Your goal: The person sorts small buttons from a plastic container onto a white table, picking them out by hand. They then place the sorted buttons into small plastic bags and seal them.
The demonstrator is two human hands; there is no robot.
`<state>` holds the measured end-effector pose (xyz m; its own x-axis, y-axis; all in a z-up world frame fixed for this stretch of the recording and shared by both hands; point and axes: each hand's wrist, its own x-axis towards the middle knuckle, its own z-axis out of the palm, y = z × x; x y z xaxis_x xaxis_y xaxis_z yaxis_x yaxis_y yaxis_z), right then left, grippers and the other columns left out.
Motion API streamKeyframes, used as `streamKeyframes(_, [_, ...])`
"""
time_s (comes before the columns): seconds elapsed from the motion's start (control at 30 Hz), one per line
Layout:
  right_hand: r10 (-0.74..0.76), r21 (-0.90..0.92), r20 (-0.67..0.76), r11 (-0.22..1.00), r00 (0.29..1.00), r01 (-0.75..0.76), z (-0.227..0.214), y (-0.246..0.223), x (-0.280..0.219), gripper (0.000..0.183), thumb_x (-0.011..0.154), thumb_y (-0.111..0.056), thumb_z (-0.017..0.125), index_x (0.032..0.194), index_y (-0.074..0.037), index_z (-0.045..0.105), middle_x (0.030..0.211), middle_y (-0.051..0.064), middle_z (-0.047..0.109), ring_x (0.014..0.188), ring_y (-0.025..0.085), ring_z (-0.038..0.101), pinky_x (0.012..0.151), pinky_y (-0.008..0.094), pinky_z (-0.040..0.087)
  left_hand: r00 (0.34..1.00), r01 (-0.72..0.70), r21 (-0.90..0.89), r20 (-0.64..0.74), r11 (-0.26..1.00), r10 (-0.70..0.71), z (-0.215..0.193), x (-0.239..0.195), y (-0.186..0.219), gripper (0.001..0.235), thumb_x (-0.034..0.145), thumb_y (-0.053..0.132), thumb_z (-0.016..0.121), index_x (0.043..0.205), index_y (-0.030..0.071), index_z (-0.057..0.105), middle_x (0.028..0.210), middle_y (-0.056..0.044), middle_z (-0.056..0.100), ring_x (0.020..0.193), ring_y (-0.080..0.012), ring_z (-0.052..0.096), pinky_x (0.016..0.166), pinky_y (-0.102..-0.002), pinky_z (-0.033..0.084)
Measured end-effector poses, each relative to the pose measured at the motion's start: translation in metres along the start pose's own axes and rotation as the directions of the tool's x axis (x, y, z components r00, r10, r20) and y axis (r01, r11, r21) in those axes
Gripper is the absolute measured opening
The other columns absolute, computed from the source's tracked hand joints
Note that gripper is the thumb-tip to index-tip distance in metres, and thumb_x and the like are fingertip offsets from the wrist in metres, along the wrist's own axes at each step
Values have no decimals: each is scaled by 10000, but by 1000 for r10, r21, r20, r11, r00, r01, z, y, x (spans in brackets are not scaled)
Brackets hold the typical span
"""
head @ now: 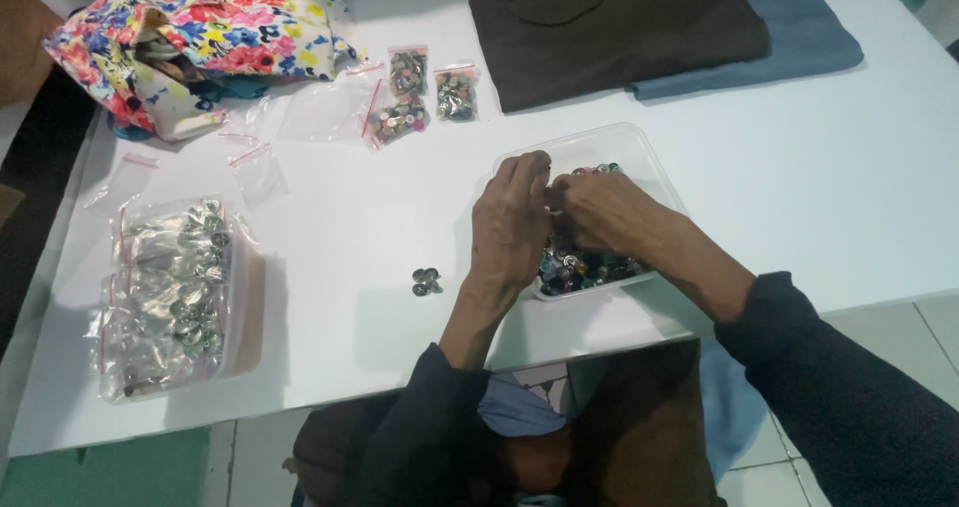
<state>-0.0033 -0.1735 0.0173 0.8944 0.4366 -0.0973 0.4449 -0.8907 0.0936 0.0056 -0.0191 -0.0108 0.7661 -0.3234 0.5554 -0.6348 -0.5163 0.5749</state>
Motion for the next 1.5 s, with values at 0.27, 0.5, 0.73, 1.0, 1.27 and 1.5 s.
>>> streamKeyframes(0.27, [-54,-40,-3,998,999,53,-9,-9,1,255,907,-319,680,810,-89,732,675,32,670,651,189,689,614,345,594,998,41,39,50,998,-43,-6,-2,5,204,1011,106,593,1208,122,544,1037,-114,626,915,-335,711,770,-470,597])
streamKeyframes(0.5, [62,140,-4,988,998,-61,-6,2,-3,228,928,-247,677,890,-23,687,690,126,657,692,321,719,621,433,600,990,80,105,111,991,-92,-12,-2,5,219,1024,73,541,1228,148,516,1065,-82,619,975,-284,711,842,-414,596])
streamKeyframes(0.73, [115,198,-3,974,993,-112,0,-1,-2,219,934,-282,675,954,-64,668,698,68,630,679,285,719,620,381,606,991,101,80,78,992,-107,-10,-3,5,281,985,34,605,1231,128,508,1091,-112,626,1013,-312,708,850,-450,608])
streamKeyframes(1.0, [-47,-22,-14,999,999,47,30,8,9,160,913,-294,699,883,-151,633,696,7,622,687,217,689,662,342,617,997,77,35,10,996,-78,-4,-3,2,212,1014,132,613,1214,128,545,1057,-115,648,1003,-348,710,807,-484,622])
streamKeyframes(1.27, [72,430,-42,901,997,-47,3,11,2,239,930,-134,611,1081,-4,744,949,289,743,955,511,703,794,589,586,998,67,88,-1,994,-67,3,-5,-5,209,1018,39,552,1209,121,574,997,-107,659,1000,-342,711,779,-446,623])
streamKeyframes(1.5, [206,608,-15,779,978,-155,3,20,3,340,927,-114,543,1175,-40,763,1116,287,740,1120,536,647,983,641,508,998,55,105,34,993,-59,-1,-6,-2,183,1032,38,529,1174,115,615,951,-99,664,971,-278,716,779,-374,610])
